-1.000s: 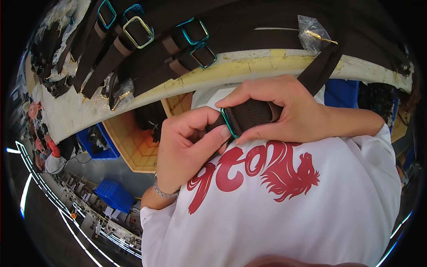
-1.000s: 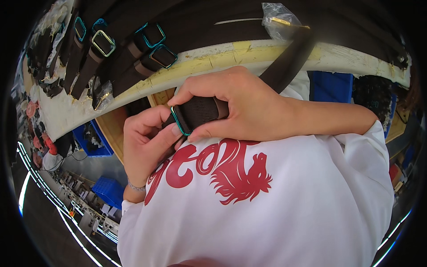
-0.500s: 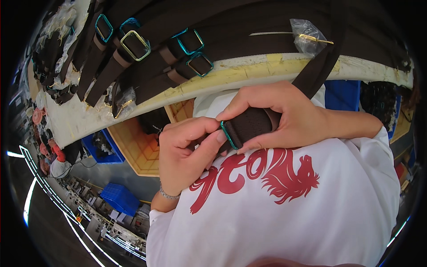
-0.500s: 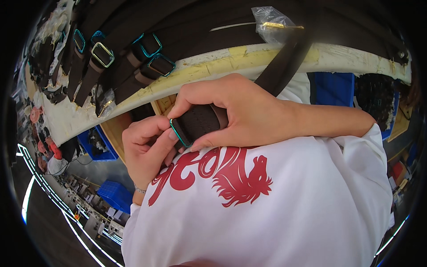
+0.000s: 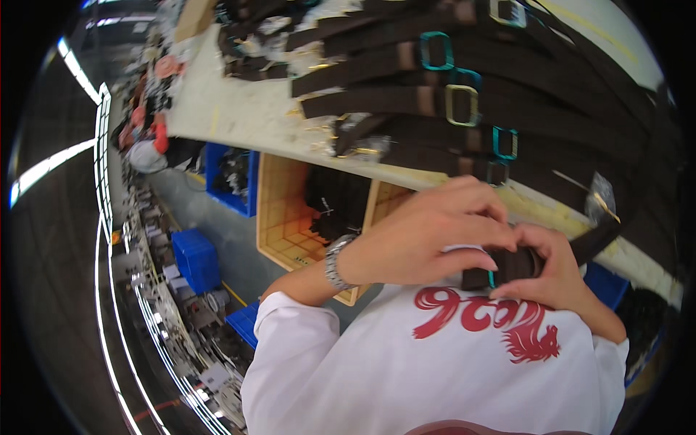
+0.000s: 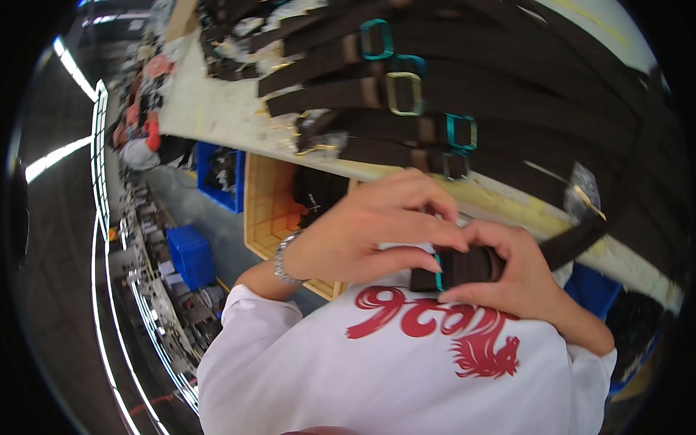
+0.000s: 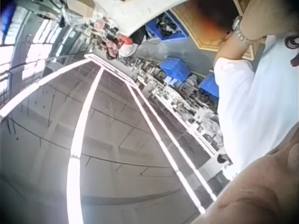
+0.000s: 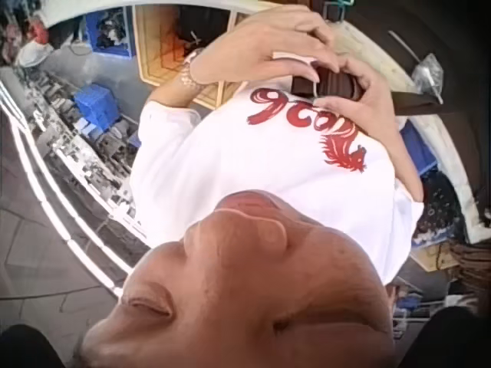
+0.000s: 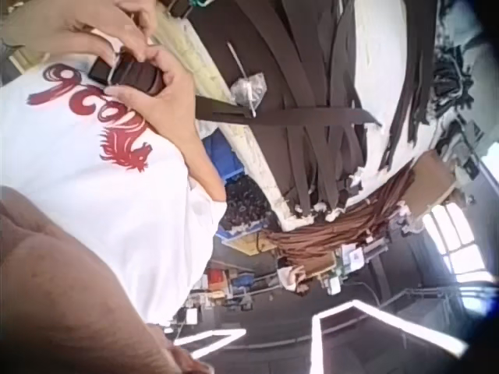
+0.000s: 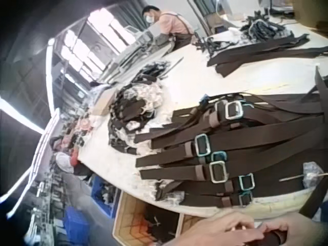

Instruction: The person assembles brown fabric belts by threading the strap through metal buckles and plastic adjusters. They repeatedly pick up belts from a pile, thread the strap through the hardware, and place the finished belts back on the table.

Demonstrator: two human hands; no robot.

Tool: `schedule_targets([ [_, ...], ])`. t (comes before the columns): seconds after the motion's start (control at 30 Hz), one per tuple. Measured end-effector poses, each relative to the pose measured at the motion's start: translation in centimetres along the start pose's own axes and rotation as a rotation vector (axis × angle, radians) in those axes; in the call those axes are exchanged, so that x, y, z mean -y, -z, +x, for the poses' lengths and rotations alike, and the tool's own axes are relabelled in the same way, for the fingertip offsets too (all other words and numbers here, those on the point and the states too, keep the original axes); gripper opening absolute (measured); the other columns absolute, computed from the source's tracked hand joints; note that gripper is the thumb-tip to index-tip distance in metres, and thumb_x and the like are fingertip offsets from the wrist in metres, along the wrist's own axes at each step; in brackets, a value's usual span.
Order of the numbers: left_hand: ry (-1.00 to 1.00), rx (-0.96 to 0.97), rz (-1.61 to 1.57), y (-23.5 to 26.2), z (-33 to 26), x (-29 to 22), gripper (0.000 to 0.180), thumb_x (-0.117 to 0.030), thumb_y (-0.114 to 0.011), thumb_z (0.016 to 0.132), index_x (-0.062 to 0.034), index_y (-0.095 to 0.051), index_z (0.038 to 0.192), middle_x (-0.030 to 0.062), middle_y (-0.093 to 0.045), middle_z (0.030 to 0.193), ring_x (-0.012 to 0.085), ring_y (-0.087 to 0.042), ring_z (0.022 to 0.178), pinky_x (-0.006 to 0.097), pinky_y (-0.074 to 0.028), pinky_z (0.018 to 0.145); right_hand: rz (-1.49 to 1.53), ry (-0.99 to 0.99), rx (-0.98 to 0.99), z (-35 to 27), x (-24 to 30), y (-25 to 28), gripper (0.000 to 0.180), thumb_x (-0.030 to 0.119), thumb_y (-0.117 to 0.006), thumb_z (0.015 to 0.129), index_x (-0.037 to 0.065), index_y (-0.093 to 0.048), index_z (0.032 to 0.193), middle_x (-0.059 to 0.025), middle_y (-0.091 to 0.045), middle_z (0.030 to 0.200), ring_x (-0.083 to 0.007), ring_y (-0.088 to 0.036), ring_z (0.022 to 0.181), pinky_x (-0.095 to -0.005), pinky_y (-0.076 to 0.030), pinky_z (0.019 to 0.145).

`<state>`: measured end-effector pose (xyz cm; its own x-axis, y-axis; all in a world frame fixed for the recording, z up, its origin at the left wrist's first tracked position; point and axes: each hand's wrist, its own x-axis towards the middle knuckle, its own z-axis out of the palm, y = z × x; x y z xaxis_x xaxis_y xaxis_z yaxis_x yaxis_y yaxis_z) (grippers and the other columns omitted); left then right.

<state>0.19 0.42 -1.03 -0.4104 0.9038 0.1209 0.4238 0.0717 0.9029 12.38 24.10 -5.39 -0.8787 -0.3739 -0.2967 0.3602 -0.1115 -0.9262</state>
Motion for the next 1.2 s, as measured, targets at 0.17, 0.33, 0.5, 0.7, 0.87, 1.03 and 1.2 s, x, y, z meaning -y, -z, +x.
schedule_targets([
  [0.17, -0.047, 0.125, -0.208, 0.1, 1.2, 1.1, 0.017, -0.01, -0.08, 0.087, -0.0044, -0.067, 0.097, 0.0072, -0.066, 0.096, 0.0283, -0.063, 0.095, 0.041, -0.051, 0.088, 0.183, -0.108, 0.034, 0.5, 0.6, 0.1, 0.054, 0.011, -0.104, 0.067, -0.001, -0.075, 0.11, -0.0041, -0.073, 0.11, -0.0099, -0.067, 0.102, -0.027, -0.052, 0.094],
  [0.33, 0.101, 0.053, -0.476, -0.9, 3.3, 0.0, 0.022, -0.014, -0.078, 0.095, -0.0014, -0.068, 0.11, 0.0084, -0.072, 0.097, 0.0216, -0.069, 0.089, 0.038, -0.053, 0.082, -0.049, -0.087, -0.044, 0.1, 1.3, -1.0, 0.074, 0.018, -0.108, 0.063, -0.001, -0.067, 0.122, -0.0056, -0.073, 0.108, -0.0152, -0.071, 0.099, -0.03, -0.056, 0.091],
  [0.5, 0.147, -0.006, -0.525, -1.1, 1.2, 0.1, 0.02, -0.017, -0.078, 0.098, -0.0009, -0.077, 0.111, 0.0043, -0.077, 0.091, 0.0122, -0.068, 0.084, 0.032, -0.053, 0.082, -0.033, -0.185, -0.083, -0.8, 1.5, -0.2, 0.057, 0.017, -0.103, 0.071, -0.001, -0.072, 0.116, -0.005, -0.076, 0.104, -0.0134, -0.07, 0.091, -0.0292, -0.057, 0.084],
  [0.7, 0.2, -0.191, -0.902, -0.5, -0.4, 0.1, 0.021, -0.02, -0.073, 0.106, 0.0, -0.073, 0.1, -0.002, -0.071, 0.081, 0.0034, -0.062, 0.071, 0.023, -0.049, 0.068, -0.543, 0.241, -0.006, 1.1, 5.0, 1.4, 0.036, 0.027, -0.088, 0.084, -0.001, -0.077, 0.102, -0.0112, -0.076, 0.094, -0.0245, -0.069, 0.081, -0.0333, -0.052, 0.076],
  [0.87, 0.168, -0.243, -1.036, -1.2, -0.8, -0.3, 0.02, -0.019, -0.074, 0.106, -0.0004, -0.073, 0.099, -0.0019, -0.069, 0.077, 0.0029, -0.06, 0.067, 0.022, -0.047, 0.065, -1.034, 0.521, 0.022, 0.2, 5.7, 3.0, 0.03, 0.007, -0.08, 0.086, -0.002, -0.073, 0.115, -0.0181, -0.075, 0.108, -0.0401, -0.07, 0.089, -0.048, -0.054, 0.088],
  [1.03, 0.161, -0.336, -0.912, -1.4, -1.3, -0.2, 0.019, -0.018, -0.075, 0.105, -0.0001, -0.073, 0.099, -0.003, -0.068, 0.081, 0.0021, -0.056, 0.071, 0.023, -0.046, 0.067, -1.342, 0.792, -0.038, 1.7, 7.1, 2.7, 0.041, -0.005, -0.071, 0.085, -0.003, -0.068, 0.126, -0.0203, -0.074, 0.116, -0.0388, -0.072, 0.099, -0.0519, -0.057, 0.093],
  [1.2, 0.13, -0.388, -0.678, -2.6, -0.8, 1.5, 0.018, -0.019, -0.076, 0.104, -0.0007, -0.073, 0.102, -0.0046, -0.065, 0.083, 0.0015, -0.052, 0.077, 0.024, -0.044, 0.069, -1.408, 0.997, -0.188, 3.2, 7.9, 1.5, 0.036, -0.007, -0.065, 0.089, -0.001, -0.072, 0.123, -0.0215, -0.072, 0.12, -0.0403, -0.072, 0.105, -0.0526, -0.058, 0.096],
])
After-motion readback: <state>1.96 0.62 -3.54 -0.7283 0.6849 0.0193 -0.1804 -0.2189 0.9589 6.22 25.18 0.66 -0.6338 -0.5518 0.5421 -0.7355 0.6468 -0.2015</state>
